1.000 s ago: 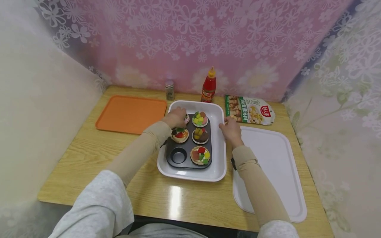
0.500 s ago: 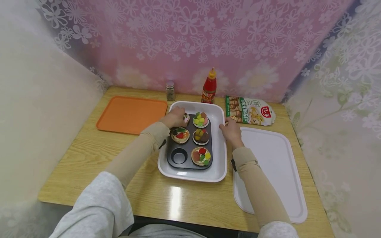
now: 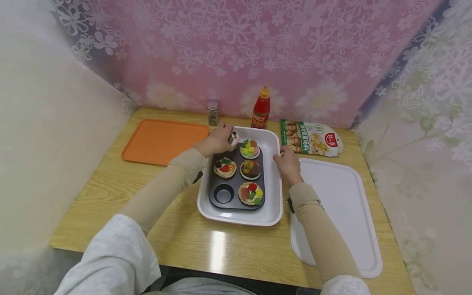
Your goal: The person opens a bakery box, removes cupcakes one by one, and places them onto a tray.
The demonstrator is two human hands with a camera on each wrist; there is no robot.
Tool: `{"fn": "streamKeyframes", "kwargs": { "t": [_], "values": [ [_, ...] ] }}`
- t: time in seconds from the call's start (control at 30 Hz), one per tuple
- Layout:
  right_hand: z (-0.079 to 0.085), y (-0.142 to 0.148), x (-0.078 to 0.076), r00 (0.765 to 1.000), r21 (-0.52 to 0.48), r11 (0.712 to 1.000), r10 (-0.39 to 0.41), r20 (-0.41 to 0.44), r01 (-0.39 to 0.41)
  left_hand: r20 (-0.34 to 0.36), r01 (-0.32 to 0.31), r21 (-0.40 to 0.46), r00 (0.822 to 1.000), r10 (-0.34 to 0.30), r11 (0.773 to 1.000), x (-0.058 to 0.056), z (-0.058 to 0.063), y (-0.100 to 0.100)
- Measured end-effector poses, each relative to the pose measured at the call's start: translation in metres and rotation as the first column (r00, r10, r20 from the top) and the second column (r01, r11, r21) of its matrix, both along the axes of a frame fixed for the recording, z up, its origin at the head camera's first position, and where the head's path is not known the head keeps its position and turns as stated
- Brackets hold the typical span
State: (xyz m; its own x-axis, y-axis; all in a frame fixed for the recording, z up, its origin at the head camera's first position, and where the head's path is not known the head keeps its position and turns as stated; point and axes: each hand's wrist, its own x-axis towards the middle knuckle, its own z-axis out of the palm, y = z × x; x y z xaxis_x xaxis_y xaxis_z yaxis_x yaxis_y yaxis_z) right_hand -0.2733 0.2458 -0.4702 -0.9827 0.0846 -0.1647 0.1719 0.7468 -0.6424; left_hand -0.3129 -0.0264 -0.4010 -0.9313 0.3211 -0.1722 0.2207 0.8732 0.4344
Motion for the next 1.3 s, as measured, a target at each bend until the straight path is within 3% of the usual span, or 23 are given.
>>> {"fn": "streamKeyframes", "kwargs": {
  "t": [0.4,0.67,0.83,1.03,1.3],
  "values": [
    [0.004,0.005,0.001,1.000,-0.005,1.000,0.017,0.005,-0.017,-0.068,0.012,0.198,0.998,0.002,0.980,-0.003,0.001,-0.027],
    [0.003,0.008,-0.002,1.000,-0.044,0.999,0.010,0.030,-0.009,-0.109,-0.046,0.350,0.990,0.090,0.936,-0.013,-0.004,-0.050],
    [0.004,0.010,-0.001,1.000,-0.075,0.997,0.011,0.027,-0.009,-0.113,-0.106,0.372,0.981,0.159,0.922,-0.017,-0.006,-0.069],
    [0.002,0.010,-0.003,1.000,-0.068,0.998,0.011,0.028,-0.009,-0.109,-0.175,0.383,0.967,0.232,0.907,-0.021,-0.018,-0.094],
    [0.000,0.007,-0.003,0.999,-0.088,0.996,0.019,0.044,-0.015,-0.029,-0.267,0.394,0.953,0.302,0.879,-0.026,-0.030,-0.134]
  ]
}}
